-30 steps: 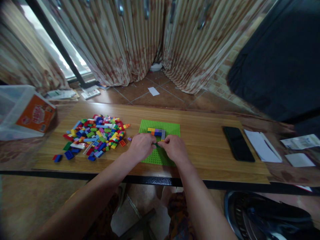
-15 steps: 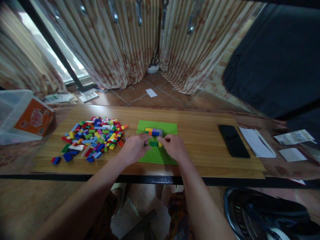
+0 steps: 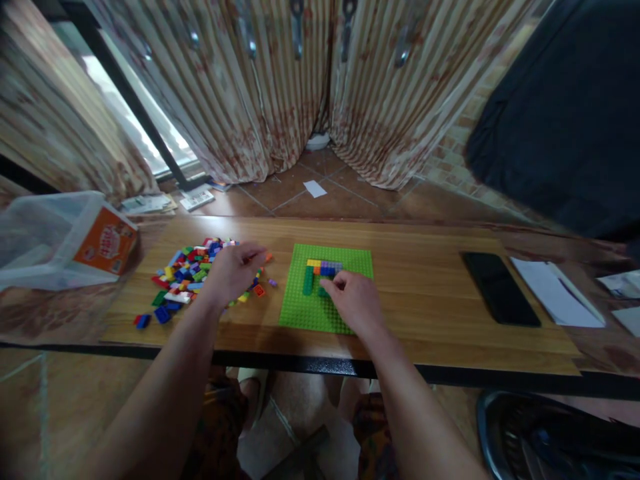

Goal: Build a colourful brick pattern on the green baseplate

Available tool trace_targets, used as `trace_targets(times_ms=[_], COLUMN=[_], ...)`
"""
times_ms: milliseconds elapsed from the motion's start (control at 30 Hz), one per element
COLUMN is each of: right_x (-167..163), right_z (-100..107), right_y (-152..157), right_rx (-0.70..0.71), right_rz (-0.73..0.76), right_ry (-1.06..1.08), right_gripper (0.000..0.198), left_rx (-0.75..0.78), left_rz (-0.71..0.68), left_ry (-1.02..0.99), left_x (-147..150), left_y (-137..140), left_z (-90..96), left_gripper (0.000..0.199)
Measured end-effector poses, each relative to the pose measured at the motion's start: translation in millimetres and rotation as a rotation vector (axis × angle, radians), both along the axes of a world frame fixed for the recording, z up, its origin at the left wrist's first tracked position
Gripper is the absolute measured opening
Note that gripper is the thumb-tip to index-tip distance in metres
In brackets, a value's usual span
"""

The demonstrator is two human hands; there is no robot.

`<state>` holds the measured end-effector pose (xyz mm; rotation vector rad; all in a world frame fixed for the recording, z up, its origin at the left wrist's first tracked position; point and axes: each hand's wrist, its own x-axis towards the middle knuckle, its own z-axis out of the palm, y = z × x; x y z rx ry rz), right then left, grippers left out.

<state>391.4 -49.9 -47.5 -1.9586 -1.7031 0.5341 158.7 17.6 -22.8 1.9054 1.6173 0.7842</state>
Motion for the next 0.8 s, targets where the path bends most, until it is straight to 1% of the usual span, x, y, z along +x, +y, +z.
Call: trace_targets(times_ms=[67,100,200,267,367,500,633,700,800], right_x=[-2,-2,-3,-5,-7,-6,-4,-5,-7], right_z=[-2,-3,-4,-3,-2,-2,-6,-7,-7], right_y=[0,0,1,2,3,3,0,-1,-2], right_rx=[-0.008,-0.014,-0.052,-0.078,-0.094,-0.111,-0.066,-0.056,-0.049], right_rz=[0.002,0.001,-0.007,-0.009,0.008,0.008,0.03,0.046,0.058], right_ry=[-0.025,-0.039,-0.106,-0.157,-0.198,-0.204,-0.185,-0.167,-0.14], right_gripper=[0.035,0.034,0.031,0.03,0.03,0.031,0.036,0.037,0.039], left_rx=[0.028,0.028,-0.063,-0.12,-0.133,-0.079,0.032,0.023,-0.061], left_rz=[-0.011,-0.042,-0.217,-0.313,-0.363,-0.337,-0.174,-0.113,-0.136], left_ry=[-0.015,-0.022,-0.045,-0.014,0.08,0.165,0.171,0.19,0.232], left_x=[-14,-22,-40,-45,-43,-44,-62,-72,-82], left_y=[5,7,8,4,0,-1,3,3,0], left_z=[1.5,2.4,3.6,2.5,-0.5,-0.3,5.0,6.8,6.6], left_gripper=[0.023,0.023,0.019,0.017,0.019,0.023,0.026,0.028,0.034])
